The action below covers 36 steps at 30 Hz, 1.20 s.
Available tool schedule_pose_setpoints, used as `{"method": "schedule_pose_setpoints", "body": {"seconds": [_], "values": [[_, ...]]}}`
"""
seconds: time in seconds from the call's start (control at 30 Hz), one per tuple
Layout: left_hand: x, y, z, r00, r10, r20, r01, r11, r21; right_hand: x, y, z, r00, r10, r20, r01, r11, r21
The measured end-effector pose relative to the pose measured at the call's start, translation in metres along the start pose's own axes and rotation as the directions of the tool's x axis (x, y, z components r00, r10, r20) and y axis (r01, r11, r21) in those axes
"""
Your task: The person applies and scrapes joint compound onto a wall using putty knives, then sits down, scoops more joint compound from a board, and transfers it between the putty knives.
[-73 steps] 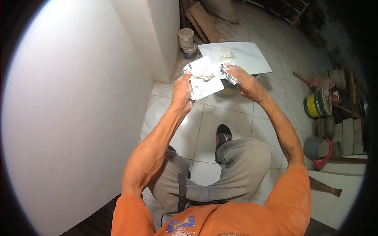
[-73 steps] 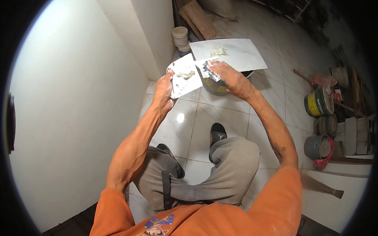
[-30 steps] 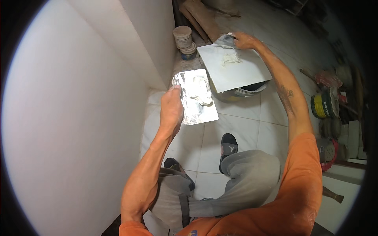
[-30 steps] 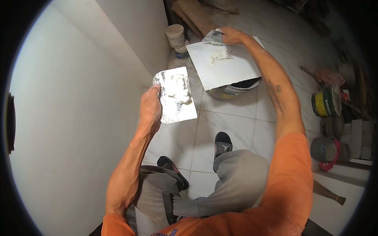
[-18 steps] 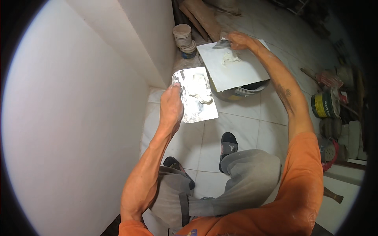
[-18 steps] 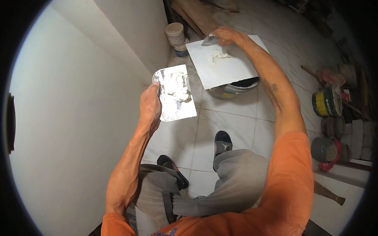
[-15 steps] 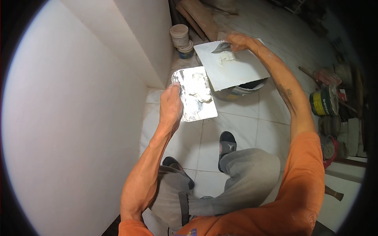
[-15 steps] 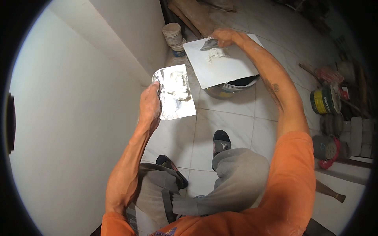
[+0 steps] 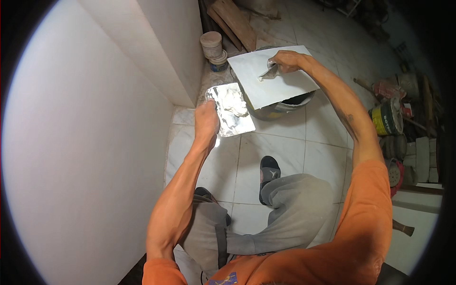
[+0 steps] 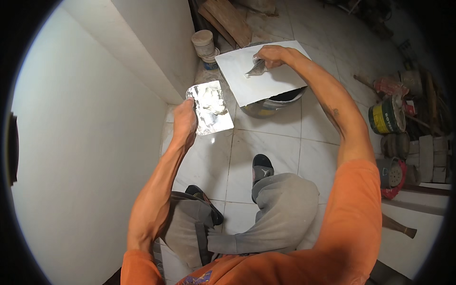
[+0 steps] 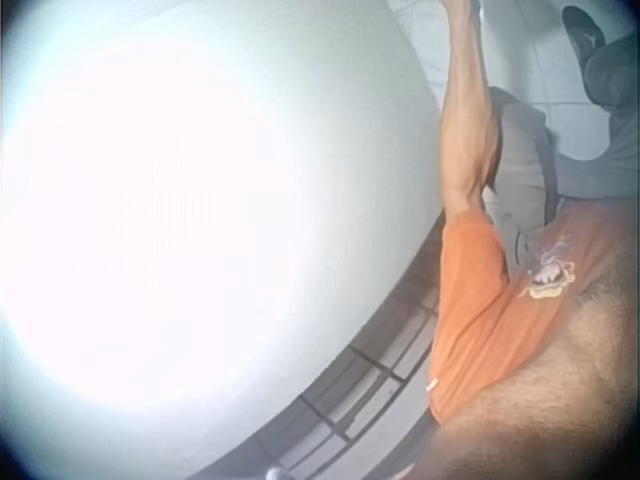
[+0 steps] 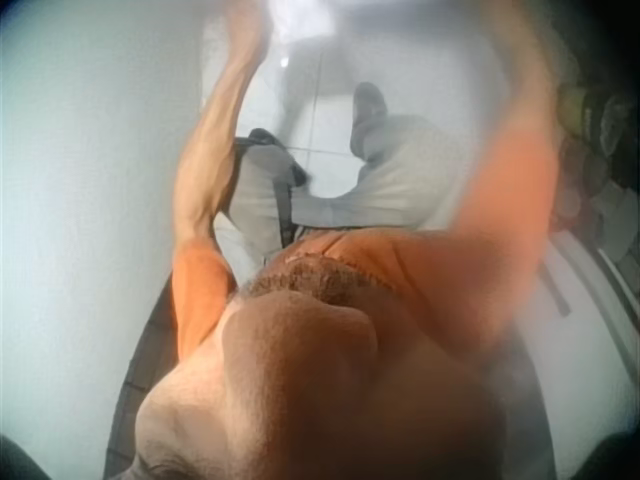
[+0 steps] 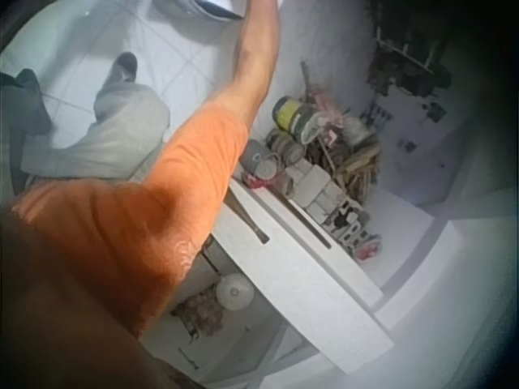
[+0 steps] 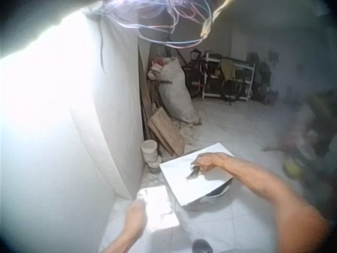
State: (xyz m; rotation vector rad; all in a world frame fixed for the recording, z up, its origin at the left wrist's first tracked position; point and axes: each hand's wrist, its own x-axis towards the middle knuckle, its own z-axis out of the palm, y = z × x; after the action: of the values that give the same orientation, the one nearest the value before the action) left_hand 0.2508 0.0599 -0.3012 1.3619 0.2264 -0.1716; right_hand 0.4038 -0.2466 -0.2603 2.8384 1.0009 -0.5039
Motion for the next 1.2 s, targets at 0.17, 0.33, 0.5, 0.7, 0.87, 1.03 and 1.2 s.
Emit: {"method": "schedule_pose_setpoints", "body": {"seconds": [0.17, 0.33, 0.5, 0.7, 0.87, 1.03, 1.2], "values": [[-0.004, 0.003, -0.003, 1.0, 0.021, -0.011, -0.02, 0.999, 0.025, -0.013, -0.003, -0.008, 0.991, 0.068, -0.116, -0.059, 0.995, 0.077], [-0.011, 0.015, 0.011, 0.998, 0.004, 0.062, -0.004, 1.0, -0.015, -0.035, 0.065, 0.006, 0.852, 0.397, -0.342, -0.287, 0.899, 0.33], [-0.006, 0.009, -0.005, 0.999, 0.01, 0.043, -0.013, 0.998, 0.059, -0.04, 0.078, 0.022, 0.769, 0.629, -0.115, -0.458, 0.668, 0.586], [-0.006, 0.006, 0.001, 1.0, 0.002, -0.024, -0.002, 1.0, 0.011, -0.037, 0.074, 0.041, 0.649, 0.738, -0.184, -0.445, 0.565, 0.695], [-0.003, 0.001, 0.003, 1.0, 0.006, 0.007, -0.006, 0.998, 0.056, -0.017, 0.054, 0.038, 0.679, 0.686, -0.261, -0.469, 0.679, 0.565], [-0.001, -0.002, 0.004, 0.998, 0.06, -0.024, -0.059, 0.996, 0.071, -0.019, 0.014, 0.013, 0.778, 0.609, -0.153, -0.419, 0.685, 0.595], [0.009, -0.016, -0.001, 0.995, 0.078, -0.069, -0.063, 0.979, 0.195, -0.018, -0.012, 0.012, 0.874, 0.483, -0.054, -0.348, 0.701, 0.622]]}}
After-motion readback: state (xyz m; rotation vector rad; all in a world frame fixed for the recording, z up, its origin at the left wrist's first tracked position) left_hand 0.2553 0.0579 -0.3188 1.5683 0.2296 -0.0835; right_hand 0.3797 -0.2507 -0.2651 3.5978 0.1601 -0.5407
